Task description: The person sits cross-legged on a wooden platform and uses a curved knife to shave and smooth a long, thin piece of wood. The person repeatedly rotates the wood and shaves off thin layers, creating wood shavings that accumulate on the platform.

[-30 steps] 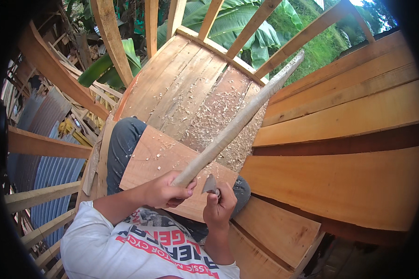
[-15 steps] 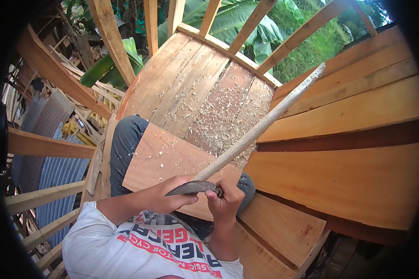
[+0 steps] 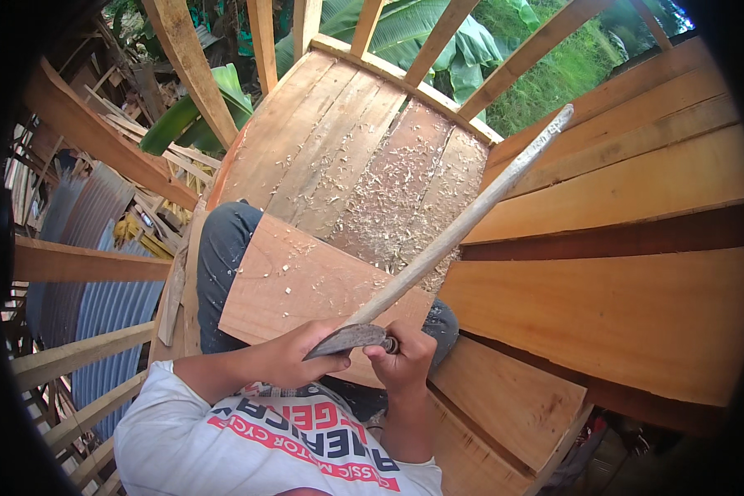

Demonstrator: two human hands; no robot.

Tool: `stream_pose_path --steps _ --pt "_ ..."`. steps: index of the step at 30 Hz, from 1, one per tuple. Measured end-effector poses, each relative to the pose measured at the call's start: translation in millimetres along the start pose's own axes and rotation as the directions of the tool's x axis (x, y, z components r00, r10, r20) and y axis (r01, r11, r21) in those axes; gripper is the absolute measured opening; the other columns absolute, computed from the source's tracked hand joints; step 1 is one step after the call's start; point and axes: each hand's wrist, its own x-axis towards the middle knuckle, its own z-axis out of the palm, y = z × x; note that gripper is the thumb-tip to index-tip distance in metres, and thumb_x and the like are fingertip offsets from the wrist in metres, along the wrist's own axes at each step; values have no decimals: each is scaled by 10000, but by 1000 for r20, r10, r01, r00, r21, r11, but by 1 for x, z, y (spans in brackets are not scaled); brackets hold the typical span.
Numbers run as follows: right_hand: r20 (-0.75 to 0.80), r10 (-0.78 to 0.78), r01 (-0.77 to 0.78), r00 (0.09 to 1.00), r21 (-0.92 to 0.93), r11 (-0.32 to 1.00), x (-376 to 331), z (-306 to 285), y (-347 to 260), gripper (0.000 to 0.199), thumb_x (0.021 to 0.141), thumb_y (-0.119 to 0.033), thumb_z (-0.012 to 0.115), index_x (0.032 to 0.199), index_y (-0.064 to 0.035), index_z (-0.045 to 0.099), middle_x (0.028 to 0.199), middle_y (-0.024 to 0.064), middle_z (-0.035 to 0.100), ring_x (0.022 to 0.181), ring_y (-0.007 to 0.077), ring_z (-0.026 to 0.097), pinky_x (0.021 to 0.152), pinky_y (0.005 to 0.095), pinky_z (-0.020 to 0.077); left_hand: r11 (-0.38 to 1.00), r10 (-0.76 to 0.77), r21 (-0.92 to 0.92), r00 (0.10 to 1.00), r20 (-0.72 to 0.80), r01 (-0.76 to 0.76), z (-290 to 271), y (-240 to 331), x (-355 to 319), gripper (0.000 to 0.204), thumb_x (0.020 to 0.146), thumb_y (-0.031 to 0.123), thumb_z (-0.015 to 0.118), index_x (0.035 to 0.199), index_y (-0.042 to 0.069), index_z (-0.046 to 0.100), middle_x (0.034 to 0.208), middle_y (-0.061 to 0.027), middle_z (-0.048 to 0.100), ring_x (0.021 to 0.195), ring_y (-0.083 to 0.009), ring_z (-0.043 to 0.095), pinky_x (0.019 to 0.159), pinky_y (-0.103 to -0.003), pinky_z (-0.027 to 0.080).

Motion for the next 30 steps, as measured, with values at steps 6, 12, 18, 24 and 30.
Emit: stream_pose_path --steps 6,12,18,24,30 --pt "-118 -39 17 992 -179 984 4 -2 21 446 714 -305 736 549 -36 422 464 98 357 393 222 394 410 319 323 980 -3 197 999 -44 11 6 -4 -3 361 854 5 537 1206 -30 465 832 -117 539 781 -159 506 716 -315 430" --pt "-172 12 -62 985 -289 955 13 -13 19 416 698 -197 769 543 -33 420 469 125 361 404 284 370 402 346 293 969 -89 228 995 -47 97 5 0 -6 394 848 5 538 1228 -39 441 864 -159 555 809 -221 534 748 -336 435" --pt "-205 10 -76 979 -315 946 15 -8 19 417 700 -196 769 538 -37 419 464 124 358 402 287 366 401 347 297 971 -15 238 997 -77 32 3 -11 -8 370 835 48 543 1170 -57 426 832 -234 546 783 -335 554 704 -389 441" --pt "-201 -39 -30 979 -331 943 21 -7 11 416 783 -212 675 566 -13 381 487 57 260 449 126 250 403 285 234 976 -103 185 991 -83 117 2 -3 -15 300 852 5 535 1138 -32 451 792 -93 483 763 -154 471 708 -295 417" --pt "-196 -35 -32 980 -328 944 26 3 10 387 766 -170 676 567 -12 384 487 61 253 451 132 254 408 286 237 983 -29 177 993 -116 49 -3 -13 -18 345 834 60 553 1134 -64 436 814 -274 566 760 -380 592 679 -408 449"
